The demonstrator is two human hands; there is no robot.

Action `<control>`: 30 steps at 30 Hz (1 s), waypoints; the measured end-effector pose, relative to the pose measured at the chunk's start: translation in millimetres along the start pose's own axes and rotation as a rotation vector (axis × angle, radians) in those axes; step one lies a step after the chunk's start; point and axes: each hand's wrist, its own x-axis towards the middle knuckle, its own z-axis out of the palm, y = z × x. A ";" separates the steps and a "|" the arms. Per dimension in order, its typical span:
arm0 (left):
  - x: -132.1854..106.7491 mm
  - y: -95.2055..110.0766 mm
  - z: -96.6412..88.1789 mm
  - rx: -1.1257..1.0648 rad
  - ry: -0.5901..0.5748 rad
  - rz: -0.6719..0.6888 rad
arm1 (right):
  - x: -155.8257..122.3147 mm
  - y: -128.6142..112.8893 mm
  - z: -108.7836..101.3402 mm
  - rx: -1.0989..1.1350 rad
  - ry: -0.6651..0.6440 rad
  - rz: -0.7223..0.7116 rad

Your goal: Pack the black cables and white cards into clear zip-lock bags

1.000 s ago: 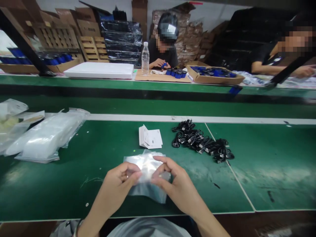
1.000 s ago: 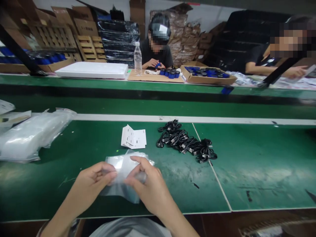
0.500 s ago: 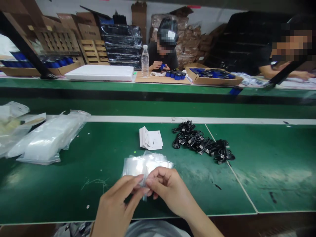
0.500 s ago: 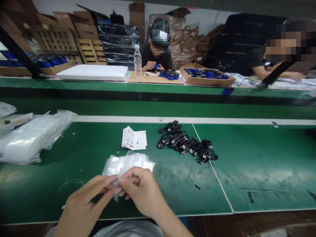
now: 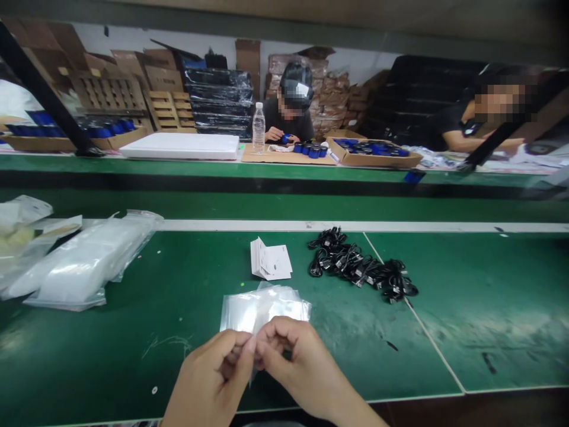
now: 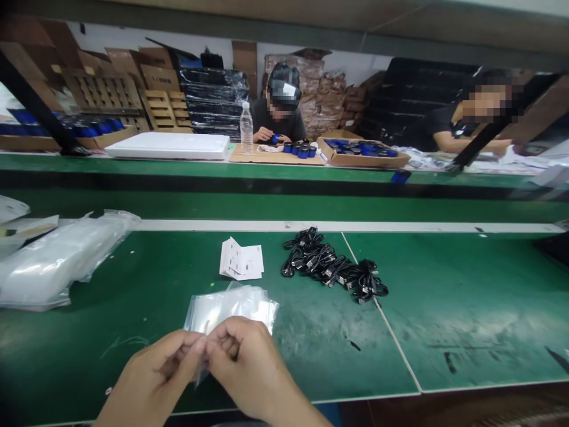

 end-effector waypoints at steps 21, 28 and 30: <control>1.7 -25.7 36.3 0.153 0.351 0.274 | -5.0 3.8 -14.2 -0.811 0.272 -0.143; 8.6 -37.9 51.0 -0.038 0.159 0.027 | 66.7 -23.2 -40.6 -0.378 0.206 -0.046; 9.3 -39.3 52.4 -0.077 0.139 -0.008 | 100.1 -23.1 -45.5 -0.342 0.172 0.027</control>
